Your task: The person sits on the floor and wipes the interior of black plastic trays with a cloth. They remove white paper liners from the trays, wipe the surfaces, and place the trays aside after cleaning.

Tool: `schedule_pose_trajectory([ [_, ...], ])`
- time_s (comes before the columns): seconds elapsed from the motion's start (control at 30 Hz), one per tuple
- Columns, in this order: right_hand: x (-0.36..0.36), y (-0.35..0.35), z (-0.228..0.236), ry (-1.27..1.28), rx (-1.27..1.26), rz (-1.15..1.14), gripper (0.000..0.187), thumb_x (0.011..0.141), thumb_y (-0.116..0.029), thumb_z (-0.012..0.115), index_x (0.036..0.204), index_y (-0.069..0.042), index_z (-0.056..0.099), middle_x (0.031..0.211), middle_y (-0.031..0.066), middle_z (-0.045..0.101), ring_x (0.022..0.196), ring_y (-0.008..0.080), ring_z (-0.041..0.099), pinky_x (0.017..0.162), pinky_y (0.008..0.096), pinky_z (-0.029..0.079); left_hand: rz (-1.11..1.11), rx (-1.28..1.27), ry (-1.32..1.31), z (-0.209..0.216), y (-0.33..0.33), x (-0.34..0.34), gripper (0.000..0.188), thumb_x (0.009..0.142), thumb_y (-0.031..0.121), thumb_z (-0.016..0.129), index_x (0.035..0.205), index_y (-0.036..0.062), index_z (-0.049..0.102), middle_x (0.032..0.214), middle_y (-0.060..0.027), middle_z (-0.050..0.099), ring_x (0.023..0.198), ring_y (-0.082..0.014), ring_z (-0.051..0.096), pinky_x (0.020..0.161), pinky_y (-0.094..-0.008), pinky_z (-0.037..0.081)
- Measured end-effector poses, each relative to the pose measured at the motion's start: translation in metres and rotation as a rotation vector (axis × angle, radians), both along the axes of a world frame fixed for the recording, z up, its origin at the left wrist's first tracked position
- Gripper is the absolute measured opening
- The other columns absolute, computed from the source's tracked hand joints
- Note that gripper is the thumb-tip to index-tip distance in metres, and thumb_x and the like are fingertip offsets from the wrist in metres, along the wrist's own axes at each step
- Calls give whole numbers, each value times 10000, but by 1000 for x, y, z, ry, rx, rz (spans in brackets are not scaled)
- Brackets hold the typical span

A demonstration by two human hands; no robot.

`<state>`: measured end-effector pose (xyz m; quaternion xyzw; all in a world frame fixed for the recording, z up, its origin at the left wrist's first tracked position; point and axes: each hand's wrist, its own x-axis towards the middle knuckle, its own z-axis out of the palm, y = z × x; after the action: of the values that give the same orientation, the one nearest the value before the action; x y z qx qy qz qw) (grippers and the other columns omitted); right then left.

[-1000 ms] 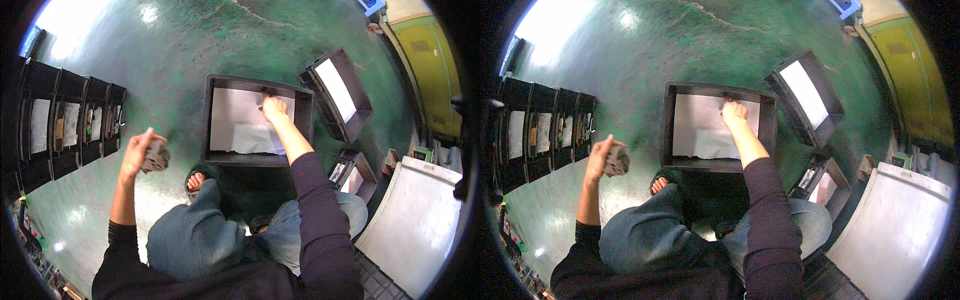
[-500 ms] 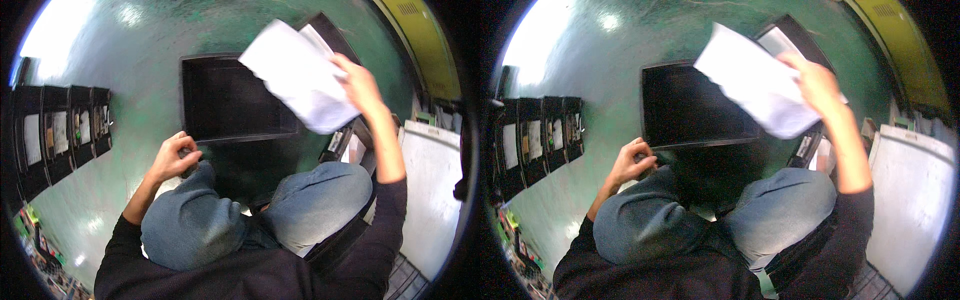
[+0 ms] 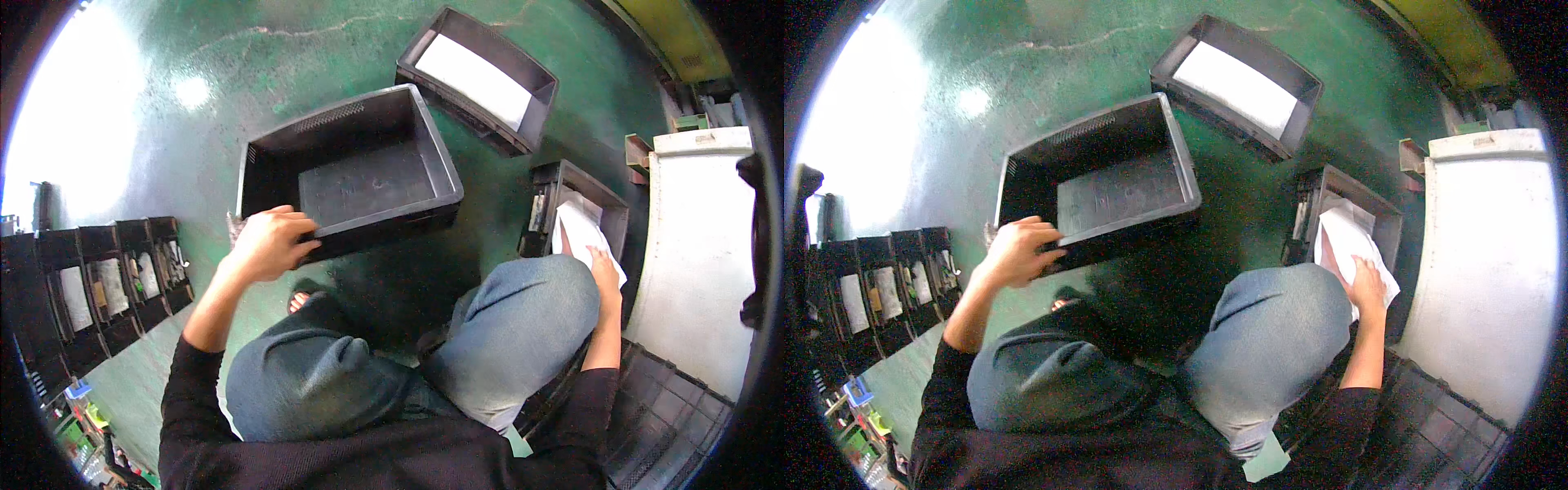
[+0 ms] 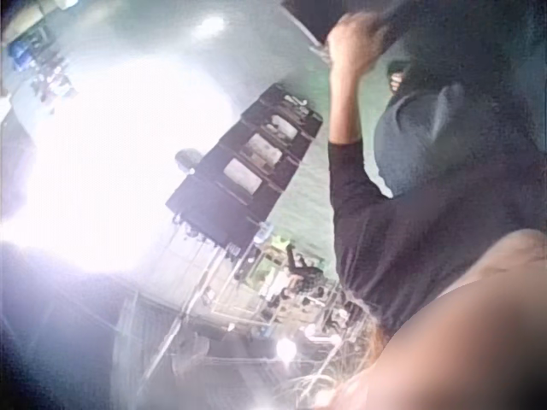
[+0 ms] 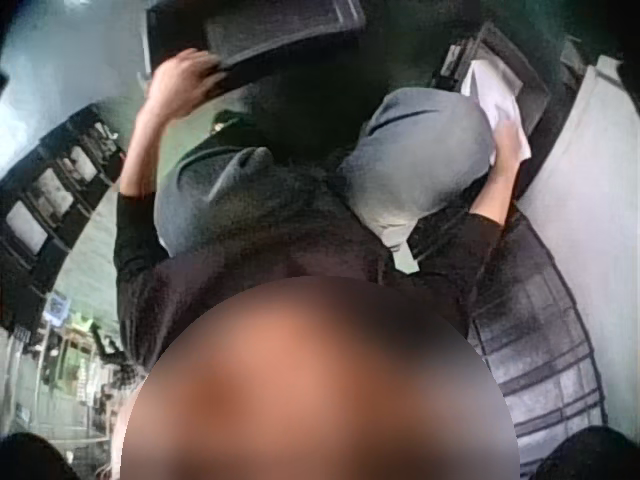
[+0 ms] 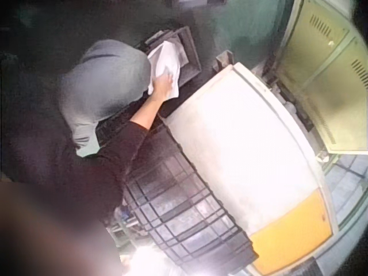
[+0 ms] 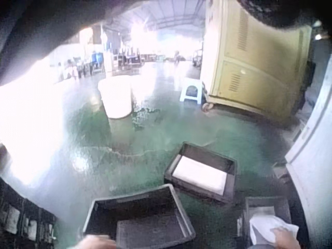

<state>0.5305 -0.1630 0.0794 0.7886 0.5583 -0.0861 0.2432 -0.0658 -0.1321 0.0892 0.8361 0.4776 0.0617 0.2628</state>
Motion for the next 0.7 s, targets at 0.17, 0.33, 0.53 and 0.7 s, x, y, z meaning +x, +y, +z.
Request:
schedule_pose_trajectory([
  [0.17,-94,124,8,906,289,350,485,838,-232,672,1276,-98,511,1220,122,560,1163,243,518,966,348,411,254,-465,-482,48,18,-76,116,797,103,661,800,-6,622,760,-74,634,794,-192,605,694,-310,472],
  [0.33,-215,192,19,1452,-253,-73,805,868,-709,330,1440,-143,300,1398,161,391,1250,308,425,980,483,374,1127,-810,-1472,-37,-11,-88,294,856,84,611,1140,12,601,1032,-97,659,865,-186,638,771,-342,534],
  [0.53,-287,171,-10,1496,-604,-456,892,808,-777,342,1416,-124,342,1391,167,403,1264,356,391,952,639,318,1164,-952,-1712,-123,-46,-30,279,875,115,593,1134,13,603,1032,-95,660,866,-195,642,760,-340,540],
  [0.7,-291,164,-30,1487,-552,-464,690,870,-634,460,1300,-97,502,1286,128,523,1194,315,476,937,547,407,1043,-710,-1611,-100,-47,-10,271,891,140,578,1129,14,606,1033,-93,661,867,-204,645,751,-338,544],
])
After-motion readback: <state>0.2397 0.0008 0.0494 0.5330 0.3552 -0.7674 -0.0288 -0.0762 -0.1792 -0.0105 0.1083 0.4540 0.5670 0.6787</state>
